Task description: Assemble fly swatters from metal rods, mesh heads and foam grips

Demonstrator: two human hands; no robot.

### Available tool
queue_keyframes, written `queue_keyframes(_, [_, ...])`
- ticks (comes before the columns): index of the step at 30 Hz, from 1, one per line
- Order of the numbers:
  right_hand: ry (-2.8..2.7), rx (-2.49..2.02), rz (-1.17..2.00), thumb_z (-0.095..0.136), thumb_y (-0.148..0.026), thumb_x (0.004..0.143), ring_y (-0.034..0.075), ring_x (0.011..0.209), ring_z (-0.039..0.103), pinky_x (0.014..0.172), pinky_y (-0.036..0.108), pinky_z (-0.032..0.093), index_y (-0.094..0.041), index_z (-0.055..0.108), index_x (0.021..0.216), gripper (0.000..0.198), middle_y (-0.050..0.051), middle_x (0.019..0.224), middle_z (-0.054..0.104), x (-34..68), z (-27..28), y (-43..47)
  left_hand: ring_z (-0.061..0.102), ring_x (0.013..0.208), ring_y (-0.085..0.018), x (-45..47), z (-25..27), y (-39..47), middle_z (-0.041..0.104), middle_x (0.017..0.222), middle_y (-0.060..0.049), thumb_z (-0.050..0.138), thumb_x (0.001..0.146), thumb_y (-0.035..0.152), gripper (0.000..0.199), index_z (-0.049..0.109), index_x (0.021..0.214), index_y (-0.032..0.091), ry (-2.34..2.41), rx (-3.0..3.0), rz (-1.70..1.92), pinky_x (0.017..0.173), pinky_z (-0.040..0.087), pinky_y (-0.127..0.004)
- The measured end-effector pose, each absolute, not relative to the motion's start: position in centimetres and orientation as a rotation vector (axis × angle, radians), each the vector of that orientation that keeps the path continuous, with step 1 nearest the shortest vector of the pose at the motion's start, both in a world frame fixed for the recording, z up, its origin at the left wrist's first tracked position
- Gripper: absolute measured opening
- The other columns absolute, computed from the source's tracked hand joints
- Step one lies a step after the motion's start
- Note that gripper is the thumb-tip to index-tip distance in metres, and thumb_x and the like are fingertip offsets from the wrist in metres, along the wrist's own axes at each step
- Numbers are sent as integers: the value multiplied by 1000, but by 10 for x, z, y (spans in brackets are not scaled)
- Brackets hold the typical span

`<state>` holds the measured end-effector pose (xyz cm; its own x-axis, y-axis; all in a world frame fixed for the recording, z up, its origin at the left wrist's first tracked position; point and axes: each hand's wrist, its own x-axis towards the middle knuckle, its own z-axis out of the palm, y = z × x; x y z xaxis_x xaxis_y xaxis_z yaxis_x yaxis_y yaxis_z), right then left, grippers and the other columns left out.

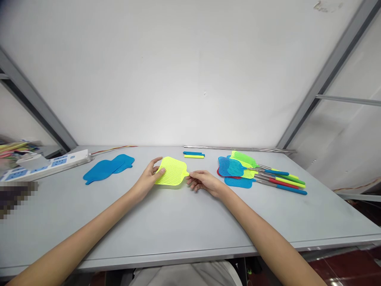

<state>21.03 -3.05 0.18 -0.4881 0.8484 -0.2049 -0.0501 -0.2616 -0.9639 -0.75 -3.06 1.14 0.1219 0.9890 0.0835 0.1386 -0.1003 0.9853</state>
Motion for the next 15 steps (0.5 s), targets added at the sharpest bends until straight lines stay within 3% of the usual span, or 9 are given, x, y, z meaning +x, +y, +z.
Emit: queue_keyframes(15, [-1400,-1038,1796,51,-34,78,9,58,54,47,18,43,-12,58,80,24,6,79,58,215,3,-29,57,82,-18,-4,15,-37,56,96,-6,54,73,35,61,25,126,24,1134,1520,1154,70,45,-30])
